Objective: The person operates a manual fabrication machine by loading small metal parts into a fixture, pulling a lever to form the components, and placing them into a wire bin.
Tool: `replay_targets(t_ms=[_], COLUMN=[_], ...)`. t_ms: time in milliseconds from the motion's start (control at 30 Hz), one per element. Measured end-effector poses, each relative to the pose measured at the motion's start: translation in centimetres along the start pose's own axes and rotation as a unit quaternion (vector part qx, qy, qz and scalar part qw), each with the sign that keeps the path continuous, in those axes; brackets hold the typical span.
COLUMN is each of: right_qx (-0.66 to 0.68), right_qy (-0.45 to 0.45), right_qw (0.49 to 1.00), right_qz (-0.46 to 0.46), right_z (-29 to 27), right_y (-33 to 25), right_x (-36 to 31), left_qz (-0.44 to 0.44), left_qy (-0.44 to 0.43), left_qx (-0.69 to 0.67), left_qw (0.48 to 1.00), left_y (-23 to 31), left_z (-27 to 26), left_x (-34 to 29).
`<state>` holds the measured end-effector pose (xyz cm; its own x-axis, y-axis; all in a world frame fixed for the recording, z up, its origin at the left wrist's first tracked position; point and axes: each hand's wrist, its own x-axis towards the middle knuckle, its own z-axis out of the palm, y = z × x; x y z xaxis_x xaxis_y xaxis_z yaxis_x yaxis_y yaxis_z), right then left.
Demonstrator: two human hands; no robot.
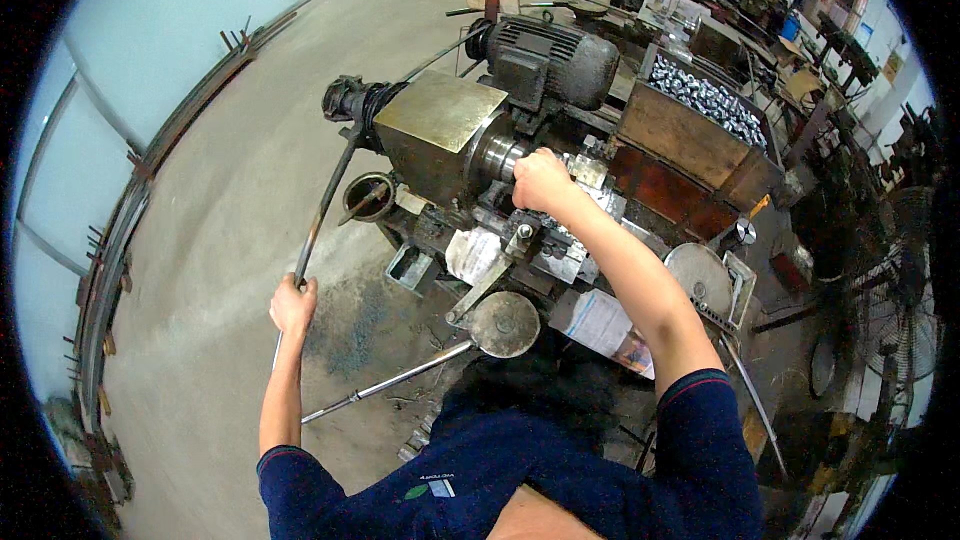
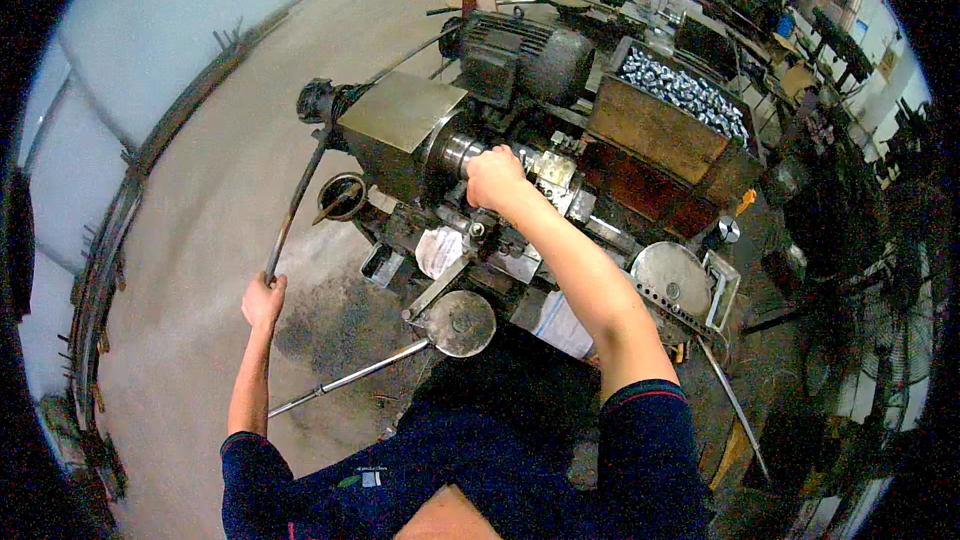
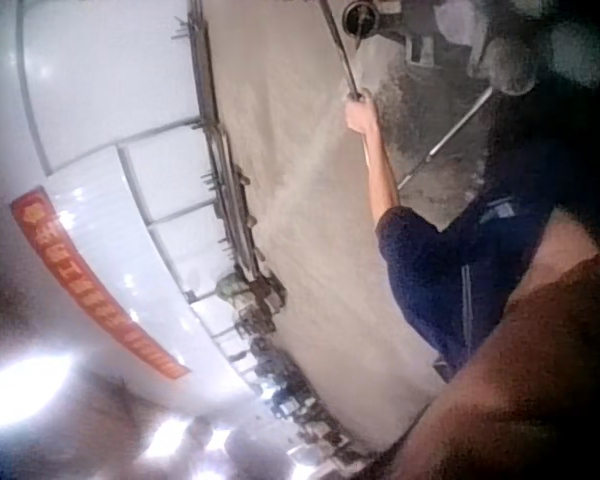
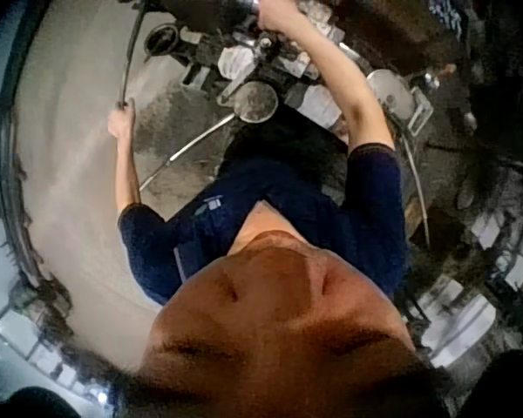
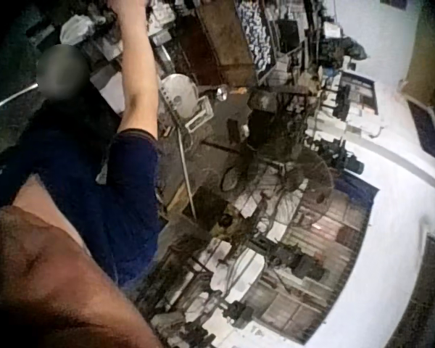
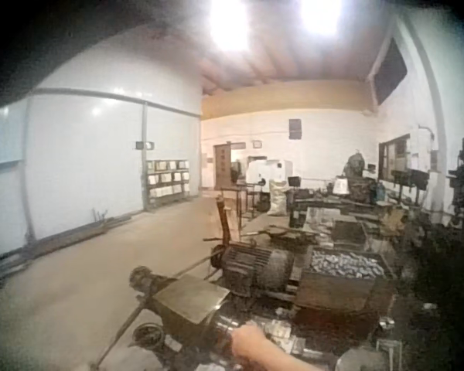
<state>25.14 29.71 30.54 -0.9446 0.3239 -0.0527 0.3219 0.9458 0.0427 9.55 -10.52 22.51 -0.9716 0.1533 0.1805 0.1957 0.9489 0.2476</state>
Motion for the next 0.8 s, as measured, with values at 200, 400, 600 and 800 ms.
replay_targets(t_ms=[200, 400, 600, 800], right_qx=[-0.043, 0.144, 0.070, -0.025], right_qy=[0.060, 0.248, 0.186, 0.311], right_qw=[0.997, 0.957, 0.962, 0.916], right_qz=[0.000, -0.037, 0.186, 0.255], right_z=[-0.3, -4.9, -6.3, -7.7], right_y=[0.6, 3.7, 17.1, 21.0], right_x=[-1.3, -8.5, -11.9, -13.8], left_qz=[0.025, 0.062, 0.086, 0.107], left_qy=[0.035, -0.165, -0.274, -0.208], left_qx=[0.013, -0.183, -0.309, -0.282], left_qw=[0.999, 0.967, 0.907, 0.931], left_y=[0.1, -4.2, -1.2, 0.7], left_z=[1.3, 1.5, 2.8, 2.0], left_x=[0.6, 3.7, 8.0, 6.9])
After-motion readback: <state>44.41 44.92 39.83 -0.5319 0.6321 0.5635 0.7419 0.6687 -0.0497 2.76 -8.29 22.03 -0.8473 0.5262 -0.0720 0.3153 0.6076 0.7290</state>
